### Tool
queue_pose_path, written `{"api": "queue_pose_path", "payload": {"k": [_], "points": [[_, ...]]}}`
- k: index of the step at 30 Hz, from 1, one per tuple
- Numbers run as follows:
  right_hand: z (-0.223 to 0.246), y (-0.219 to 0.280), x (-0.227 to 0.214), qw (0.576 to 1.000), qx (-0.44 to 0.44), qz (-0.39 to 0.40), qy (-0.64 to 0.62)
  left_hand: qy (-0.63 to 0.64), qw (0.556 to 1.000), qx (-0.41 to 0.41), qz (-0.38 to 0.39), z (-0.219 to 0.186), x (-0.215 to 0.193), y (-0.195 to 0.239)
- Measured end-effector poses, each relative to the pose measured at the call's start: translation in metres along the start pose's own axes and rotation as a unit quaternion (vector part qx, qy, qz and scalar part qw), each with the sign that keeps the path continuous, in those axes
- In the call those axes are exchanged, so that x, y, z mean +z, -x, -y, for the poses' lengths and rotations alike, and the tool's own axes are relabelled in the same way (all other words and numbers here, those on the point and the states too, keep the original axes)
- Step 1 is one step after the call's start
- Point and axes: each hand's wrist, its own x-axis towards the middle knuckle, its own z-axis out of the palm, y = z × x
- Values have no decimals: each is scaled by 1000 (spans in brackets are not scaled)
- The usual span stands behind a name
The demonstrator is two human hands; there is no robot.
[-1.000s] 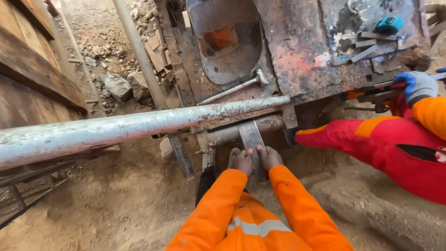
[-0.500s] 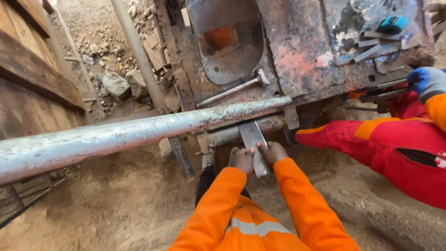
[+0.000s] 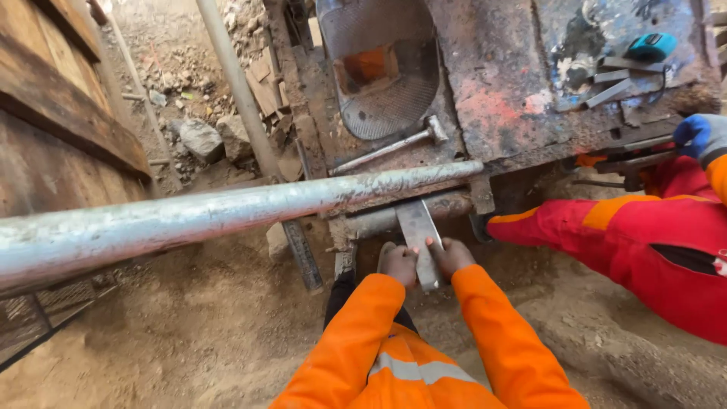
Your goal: Fitting and adjusting a metal band around a pipe on a fabrication floor
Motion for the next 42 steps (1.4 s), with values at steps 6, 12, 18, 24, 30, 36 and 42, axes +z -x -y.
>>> {"api": "queue_pose_path", "payload": {"k": [6,12,18,24,30,36,42], "points": [[14,-27,-4,1000,-4,-17,23,-115,991,71,14,-14,-2,-7],[-9,-28,25,999,31,-18,21,-31,997,34,-57,49,32,-85],[-5,6,1,999,17,-27,-32,-43,997,22,66,12,4,-22],[37,-2,-25,1000,11,-20,-3,22,999,-8,27,-1,5,-46],[-7,-36,17,999,43,-16,-13,101,993,-40,-49,2,12,-35],[5,1,-1,998,41,-25,-48,-35,997,41,49,-21,-9,5],[22,-9,-8,998,10,-43,-55,-78,995,24,52,1,7,-38]]}}
